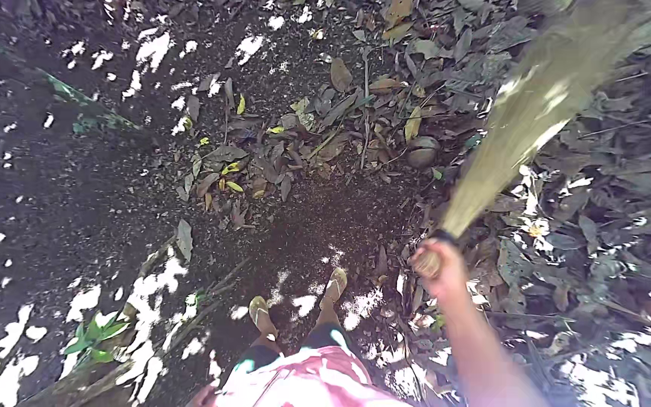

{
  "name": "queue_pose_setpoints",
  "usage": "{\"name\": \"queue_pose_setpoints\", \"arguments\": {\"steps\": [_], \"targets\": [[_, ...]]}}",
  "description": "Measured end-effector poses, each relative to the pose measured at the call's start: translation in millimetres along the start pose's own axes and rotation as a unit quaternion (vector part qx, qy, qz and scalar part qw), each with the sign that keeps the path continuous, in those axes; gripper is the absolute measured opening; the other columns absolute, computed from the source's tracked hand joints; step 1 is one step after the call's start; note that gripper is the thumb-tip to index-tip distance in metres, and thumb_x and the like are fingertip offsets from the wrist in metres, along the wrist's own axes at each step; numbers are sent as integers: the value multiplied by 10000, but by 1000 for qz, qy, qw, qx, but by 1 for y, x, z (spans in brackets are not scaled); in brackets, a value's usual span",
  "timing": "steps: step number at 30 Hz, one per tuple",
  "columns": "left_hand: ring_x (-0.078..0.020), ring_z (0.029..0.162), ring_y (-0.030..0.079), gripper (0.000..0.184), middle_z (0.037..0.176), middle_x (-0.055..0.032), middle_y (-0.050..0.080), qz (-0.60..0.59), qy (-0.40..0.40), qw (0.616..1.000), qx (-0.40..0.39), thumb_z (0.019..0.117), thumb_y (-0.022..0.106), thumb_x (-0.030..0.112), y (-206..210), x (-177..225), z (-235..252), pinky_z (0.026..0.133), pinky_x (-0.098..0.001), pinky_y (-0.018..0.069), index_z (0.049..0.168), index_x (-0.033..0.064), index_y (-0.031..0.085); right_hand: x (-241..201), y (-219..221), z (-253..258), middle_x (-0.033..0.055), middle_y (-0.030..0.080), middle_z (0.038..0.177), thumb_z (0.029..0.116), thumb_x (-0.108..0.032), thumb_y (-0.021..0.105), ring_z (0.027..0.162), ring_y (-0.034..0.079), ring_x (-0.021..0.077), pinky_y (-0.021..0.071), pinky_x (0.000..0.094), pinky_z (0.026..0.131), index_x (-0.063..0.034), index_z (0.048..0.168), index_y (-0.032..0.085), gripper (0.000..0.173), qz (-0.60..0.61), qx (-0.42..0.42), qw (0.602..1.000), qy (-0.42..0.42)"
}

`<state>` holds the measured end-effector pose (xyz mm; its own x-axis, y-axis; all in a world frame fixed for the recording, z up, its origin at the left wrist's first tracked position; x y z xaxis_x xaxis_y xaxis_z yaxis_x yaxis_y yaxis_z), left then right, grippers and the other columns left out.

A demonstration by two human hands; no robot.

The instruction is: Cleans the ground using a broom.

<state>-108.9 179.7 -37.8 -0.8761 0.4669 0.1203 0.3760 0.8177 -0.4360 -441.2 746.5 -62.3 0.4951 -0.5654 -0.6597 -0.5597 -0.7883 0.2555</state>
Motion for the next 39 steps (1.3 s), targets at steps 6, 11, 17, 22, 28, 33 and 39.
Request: {"name": "queue_pose_setpoints", "arguments": {"steps": [6, 11, 17, 22, 28, 33, 39], "targets": [[-335, 1139, 669, 501, 1331, -210, 637, -110, 22, 993, 37, 1032, 574, 221, -21, 65, 33, 937, -523, 557, 1507, 94, 478, 135, 19, -93, 64, 623, 776, 1038, -248, 393, 572, 629, 118, 550, 236, 483, -63, 1041, 547, 241, 224, -37, 932, 282], [-340, 1145, 668, 488, 1347, -215, 624, -122, 56, 991, 21, 1042, 568, 211, -27, 103, 36, 933, -523, 561, 1509, 103, 475, 68, -178, -13, 31, 628, 787, 1011, -242, 495, 629, 641, 121, 570, 268, 541, -121, 1039, 538, 131, 151, 127, 976, 92], [-313, 1044, 679, 477, 1292, -222, 643, -95, 26, 995, 15, 1039, 570, 169, -20, 65, 49, 861, -488, 560, 1500, 83, 482, -41, -208, -1, 62, 613, 827, 914, -181, 632, 624, 616, 154, 564, 363, 569, -18, 1217, 521, 361, -144, 271, 948, -88], [-294, 1001, 683, 470, 1275, -220, 648, -87, -6, 996, 25, 1032, 584, 169, -21, 47, 50, 838, -470, 564, 1487, 85, 501, -17, -108, -66, 36, 658, 796, 988, -149, 534, 650, 651, 140, 584, 318, 591, -40, 1091, 549, 151, -48, 156, 982, -90], [-331, 1060, 673, 452, 1278, -218, 654, -74, 43, 996, 17, 1029, 599, 185, -21, 79, 67, 904, -526, 545, 1462, 76, 527, 111, -19, -127, 114, 654, 833, 983, -169, 481, 616, 662, 168, 578, 282, 518, -39, 1040, 563, 164, 234, 16, 952, 195], [-312, 1112, 673, 472, 1327, -195, 635, -130, 94, 987, -13, 1025, 597, 184, -20, 124, 59, 932, -502, 558, 1474, 74, 507, 109, -146, -97, 41, 632, 759, 971, -239, 488, 588, 647, 115, 566, 244, 489, -112, 980, 549, 142, 203, 117, 951, 201], [-291, 1230, 633, 446, 1364, -176, 633, -73, 189, 977, -67, 1027, 599, 235, 3, 197, 30, 1060, -500, 500, 1444, 81, 562, 46, -189, -91, 102, 615, 840, 954, -195, 643, 662, 585, 175, 529, 385, 606, 28, 1166, 588, 312, -228, 275, 933, 39]]}}
Point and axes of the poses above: each hand's wrist, its own z-axis towards the middle knuckle, its own y-axis out of the palm, x = y × z, the point moved 6 cm from there along z, towards the middle knuckle
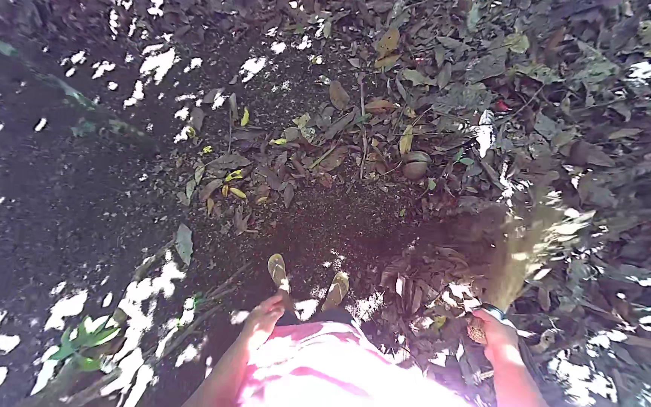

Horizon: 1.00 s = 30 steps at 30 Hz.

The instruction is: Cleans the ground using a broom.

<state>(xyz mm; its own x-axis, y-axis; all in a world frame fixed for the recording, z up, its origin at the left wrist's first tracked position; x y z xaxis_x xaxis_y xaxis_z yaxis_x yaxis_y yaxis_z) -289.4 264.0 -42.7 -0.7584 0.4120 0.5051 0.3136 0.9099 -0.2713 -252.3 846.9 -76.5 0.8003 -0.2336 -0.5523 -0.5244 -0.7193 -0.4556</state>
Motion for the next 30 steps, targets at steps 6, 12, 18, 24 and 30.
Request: {"name": "queue_pose_setpoints", "arguments": {"steps": [6, 12, 18, 24, 30], "targets": [[-197, 1199, 649, 371, 1301, -133, 678, -60, 136, 976, -160, 1032, 585, 241, 50, 109, 11, 1063, -417, 505, 1346, 51, 642, -90, 80, -86, -21, 702, 913, 862, -285, 726, 706, 668, 57, 582, 199, 623, -143, 1187, 697, 355, 371, -362, 848, -109], [-303, 1318, 565, 587, 1436, -202, 573, -224, 63, 941, -245, 1045, 572, 379, 26, 135, 39, 1117, -497, 450, 1492, 12, 479, -83, 266, -210, 39, 702, 869, 924, -233, 575, 684, 681, 123, 607, 280, 603, -96, 1114, 635, 242, 128, -405, 905, 16], [-180, 739, 676, 285, 879, -99, 677, -462, -113, 878, -46, 989, 579, 150, -112, 52, 59, 656, -355, 593, 1239, 15, 547, -49, 428, -338, 117, 541, 1488, 966, -464, 625, 1295, 583, 189, 503, 391, 1090, -56, 1574, 358, 779, -211, -648, 722, -119], [-221, 700, 661, 540, 931, -124, 643, -538, -206, 803, 152, 1018, 602, 219, -253, -147, 50, 610, -385, 590, 1482, 140, 338, -29, 426, -266, 197, 642, 1292, 997, -233, 608, 1061, 689, 290, 588, 447, 900, -46, 1513, 441, 574, -255, -393, 883, -33], [-123, 660, 604, 183, 808, -48, 620, -558, -234, 795, 42, 1036, 495, 204, -246, -118, 162, 600, -284, 536, 1095, 45, 566, -8, 356, -237, 232, 614, 1262, 1025, -188, 568, 983, 683, 263, 583, 426, 845, -33, 1524, 390, 552, -283, -244, 927, 29]]}}
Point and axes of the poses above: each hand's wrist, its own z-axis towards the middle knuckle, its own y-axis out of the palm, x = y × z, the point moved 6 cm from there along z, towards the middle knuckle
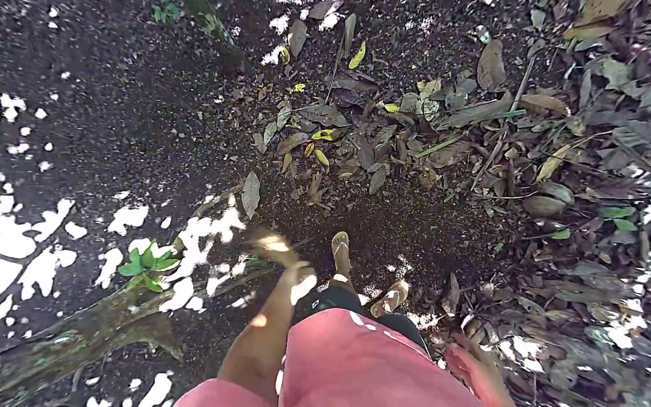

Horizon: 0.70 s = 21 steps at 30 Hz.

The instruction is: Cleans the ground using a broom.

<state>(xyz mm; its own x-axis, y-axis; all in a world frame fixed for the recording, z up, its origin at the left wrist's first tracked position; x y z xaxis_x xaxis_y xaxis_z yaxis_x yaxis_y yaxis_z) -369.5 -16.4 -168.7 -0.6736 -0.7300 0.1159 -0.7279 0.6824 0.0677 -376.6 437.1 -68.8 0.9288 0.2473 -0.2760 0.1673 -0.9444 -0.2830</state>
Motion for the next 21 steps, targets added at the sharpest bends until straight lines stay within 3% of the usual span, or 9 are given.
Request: {"name": "queue_pose_setpoints", "arguments": {"steps": [2, 4, 5, 7, 9, 11, 13, 16, 21], "targets": [[-125, 650, 604, 171, 791, -41, 616, 103, -44, 984, -139, 1015, 511, 184, 90, -17, 16, 593, -287, 541, 1104, 53, 575, 1, 4, -6, 221, 621, 1240, 1027, -174, 567, 957, 684, 250, 586, 420, 829, -53, 1527, 403, 540, -6, 3, 1000, 11], [-160, 703, 631, 415, 863, -76, 640, 207, -59, 952, -218, 960, 607, 152, 151, -27, 17, 645, -327, 559, 1358, 102, 498, -7, 14, -9, 219, 636, 1214, 1023, -173, 573, 940, 691, 253, 593, 422, 817, -51, 1510, 430, 522, -21, 3, 1000, 15], [-173, 725, 649, 671, 909, -99, 646, 243, -59, 937, -243, 928, 650, 141, 164, -26, 16, 667, -336, 575, 1527, 166, 349, -14, 21, -8, 214, 650, 1188, 1022, -173, 583, 922, 695, 254, 595, 425, 804, -46, 1494, 453, 506, -29, 4, 999, 14], [-176, 702, 633, 970, 964, -122, 638, 318, -48, 908, -269, 894, 677, 125, 157, -12, 4, 641, -342, 561, 1647, 291, 89, -26, 33, -1, 198, 665, 1157, 1018, -172, 593, 904, 702, 248, 601, 416, 788, -44, 1476, 475, 489, -44, -10, 999, 5], [-200, 705, 629, 987, 1045, -154, 641, 360, -15, 887, -289, 929, 652, 94, 121, 3, -16, 630, -386, 561, 1650, 354, 30, -38, 42, 9, 196, 673, 1153, 1013, -176, 593, 919, 705, 258, 600, 427, 797, -51, 1477, 477, 494, -57, -26, 998, 2], [-237, 918, 665, 939, 1310, -182, 598, 373, 29, 882, -286, 957, 583, 71, 73, 17, -46, 792, -453, 579, 1651, 347, 13, -50, 49, 15, 206, 661, 1143, 1023, -149, 583, 908, 694, 263, 590, 429, 792, -49, 1481, 468, 483, -55, -33, 998, 3], [-275, 901, 689, 1030, 1344, -190, 586, 344, 67, 916, -193, 859, 682, 94, 17, 29, -82, 749, -475, 605, 1651, 346, 72, -50, 47, 27, 198, 672, 1112, 1018, -145, 586, 888, 703, 260, 600, 424, 779, -57, 1472, 480, 475, -49, -32, 998, 2], [-287, 741, 678, 1058, 1180, -193, 633, 241, 95, 965, -34, 843, 791, 145, -82, 37, -106, 625, -456, 609, 1641, 304, 114, -45, 43, 41, 216, 660, 1163, 1033, -150, 575, 916, 700, 276, 591, 433, 794, -61, 1491, 455, 482, -49, -26, 998, 24], [-214, 714, 651, 697, 993, -144, 633, 126, 122, 974, 140, 967, 634, 88, -185, 60, -48, 615, -389, 577, 1554, 158, 263, -31, 31, 38, 222, 637, 1217, 1029, -146, 579, 930, 689, 268, 585, 423, 793, -36, 1492, 440, 496, -54, -5, 997, 53]]}}
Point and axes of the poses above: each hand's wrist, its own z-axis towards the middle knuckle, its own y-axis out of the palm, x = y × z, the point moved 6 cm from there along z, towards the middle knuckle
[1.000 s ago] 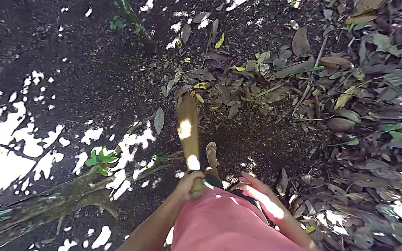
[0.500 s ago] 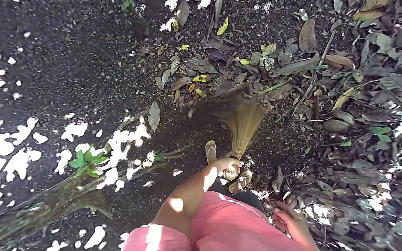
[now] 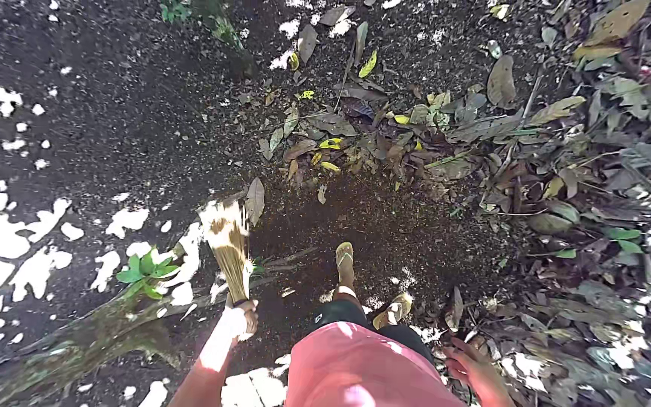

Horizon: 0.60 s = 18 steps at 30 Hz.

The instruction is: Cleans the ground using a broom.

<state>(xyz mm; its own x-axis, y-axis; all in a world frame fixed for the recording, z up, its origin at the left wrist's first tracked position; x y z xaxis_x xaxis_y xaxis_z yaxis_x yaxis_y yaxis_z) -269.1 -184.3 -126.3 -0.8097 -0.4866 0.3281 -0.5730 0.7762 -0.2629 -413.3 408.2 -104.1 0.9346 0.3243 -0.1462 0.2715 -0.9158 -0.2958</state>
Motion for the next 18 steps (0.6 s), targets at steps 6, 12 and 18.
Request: {"name": "queue_pose_setpoints", "arguments": {"steps": [6, 12, 18], "targets": [[-222, 778, 663, 568, 977, -132, 662, 106, -81, 972, -192, 907, 669, 125, 193, 33, 40, 691, -396, 577, 1429, 99, 448, 25, -4, -17, 231, 628, 1246, 1028, -145, 577, 968, 687, 257, 582, 414, 838, -56, 1513, 420, 517, 4, 14, 1000, 28], [-255, 744, 672, 1104, 1211, -209, 611, 177, -5, 929, -325, 821, 728, 74, 221, 49, 0, 661, -426, 602, 1650, 289, 31, 21, 10, -3, 238, 639, 1195, 1030, -131, 567, 915, 696, 267, 591, 428, 810, -23, 1484, 443, 482, -32, -6, 999, 33], [-255, 709, 681, 940, 967, -163, 672, 162, -3, 969, -185, 842, 735, 38, 71, 35, -58, 638, -430, 605, 1596, 209, 200, 2, 9, 11, 227, 637, 1212, 1034, -147, 558, 910, 695, 256, 588, 409, 786, -38, 1507, 414, 507, -11, -1, 1000, 11]]}}
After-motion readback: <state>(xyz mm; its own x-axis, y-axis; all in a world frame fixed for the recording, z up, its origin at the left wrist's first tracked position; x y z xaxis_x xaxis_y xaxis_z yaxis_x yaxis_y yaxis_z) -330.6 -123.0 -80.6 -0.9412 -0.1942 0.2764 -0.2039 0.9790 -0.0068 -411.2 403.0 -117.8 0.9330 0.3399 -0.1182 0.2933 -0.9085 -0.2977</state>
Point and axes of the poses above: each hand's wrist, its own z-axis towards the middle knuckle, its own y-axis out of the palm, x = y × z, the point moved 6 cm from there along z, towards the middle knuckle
